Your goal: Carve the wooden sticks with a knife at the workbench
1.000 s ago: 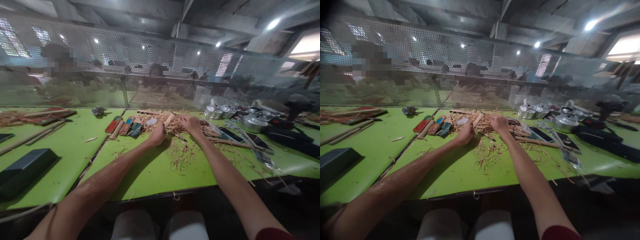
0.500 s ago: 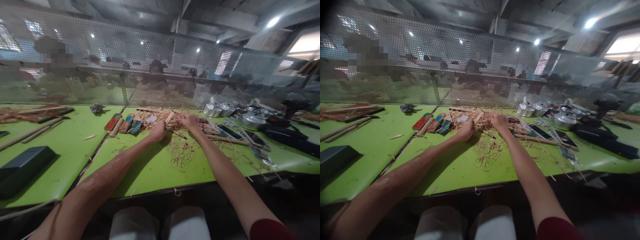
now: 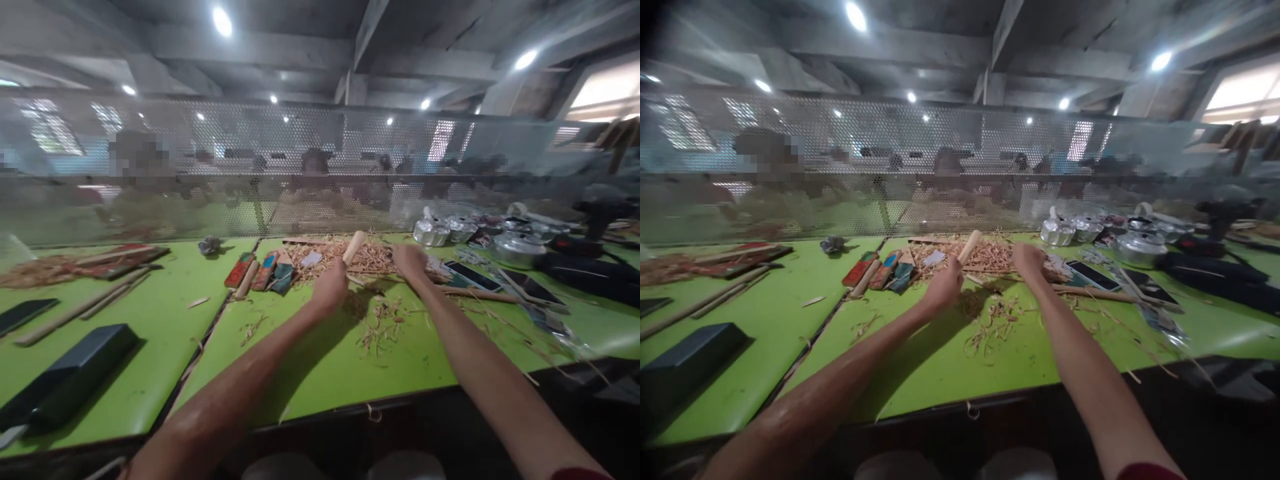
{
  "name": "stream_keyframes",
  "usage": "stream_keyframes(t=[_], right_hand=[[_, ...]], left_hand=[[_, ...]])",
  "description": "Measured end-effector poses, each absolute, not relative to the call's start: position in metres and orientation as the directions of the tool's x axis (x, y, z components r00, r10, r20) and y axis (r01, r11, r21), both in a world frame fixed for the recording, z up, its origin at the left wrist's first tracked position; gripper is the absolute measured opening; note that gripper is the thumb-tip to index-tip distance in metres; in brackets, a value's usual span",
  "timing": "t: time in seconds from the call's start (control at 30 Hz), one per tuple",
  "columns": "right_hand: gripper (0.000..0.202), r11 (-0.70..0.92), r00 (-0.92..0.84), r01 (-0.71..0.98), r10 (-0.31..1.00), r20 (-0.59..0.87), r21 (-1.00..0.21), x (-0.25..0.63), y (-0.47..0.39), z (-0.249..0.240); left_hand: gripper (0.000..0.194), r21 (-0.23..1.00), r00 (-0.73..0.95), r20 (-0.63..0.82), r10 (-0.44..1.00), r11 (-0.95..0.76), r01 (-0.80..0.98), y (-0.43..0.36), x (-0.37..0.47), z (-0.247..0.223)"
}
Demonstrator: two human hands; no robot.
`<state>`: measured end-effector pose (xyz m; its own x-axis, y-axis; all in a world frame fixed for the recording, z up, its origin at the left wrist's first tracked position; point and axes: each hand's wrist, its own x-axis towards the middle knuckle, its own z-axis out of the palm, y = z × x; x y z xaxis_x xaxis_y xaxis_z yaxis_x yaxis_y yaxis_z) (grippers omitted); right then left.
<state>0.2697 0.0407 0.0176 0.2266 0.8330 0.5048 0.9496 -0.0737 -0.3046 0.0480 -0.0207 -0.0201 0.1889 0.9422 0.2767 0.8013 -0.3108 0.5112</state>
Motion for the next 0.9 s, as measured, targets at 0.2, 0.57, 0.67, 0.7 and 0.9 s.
stream_keyframes(t=[0.2,0.57,0.67,0.7,0.9], right_hand=[[0.043,0.228,0.043,0.880,0.835,0.548,-0.417,0.264,0.038,0.022],[0.036,0.323,-0.160,0.920,0.829,0.536,-0.224,0.244,0.031,0.014],[0.038,0.269,-0.144,0.949,0.831,0.538,-0.162,0.237,0.028,0.012],[0.039,0.263,-0.144,0.953,0.830,0.539,-0.149,0.235,0.028,0.011],[0.047,-0.008,0.114,0.976,0.869,0.481,-0.216,0.264,0.043,0.008]], left_hand=[[0.020,0.566,0.187,0.267,0.945,-0.311,0.763,-0.019,0.052,-0.027],[0.013,0.609,0.139,0.289,0.947,-0.294,0.736,-0.003,0.042,-0.040],[0.013,0.593,0.146,0.282,0.948,-0.292,0.751,-0.002,0.042,-0.040],[0.013,0.590,0.145,0.280,0.949,-0.290,0.754,-0.003,0.042,-0.039],[0.016,0.591,0.223,0.285,0.932,-0.354,0.725,-0.022,0.048,-0.030]])
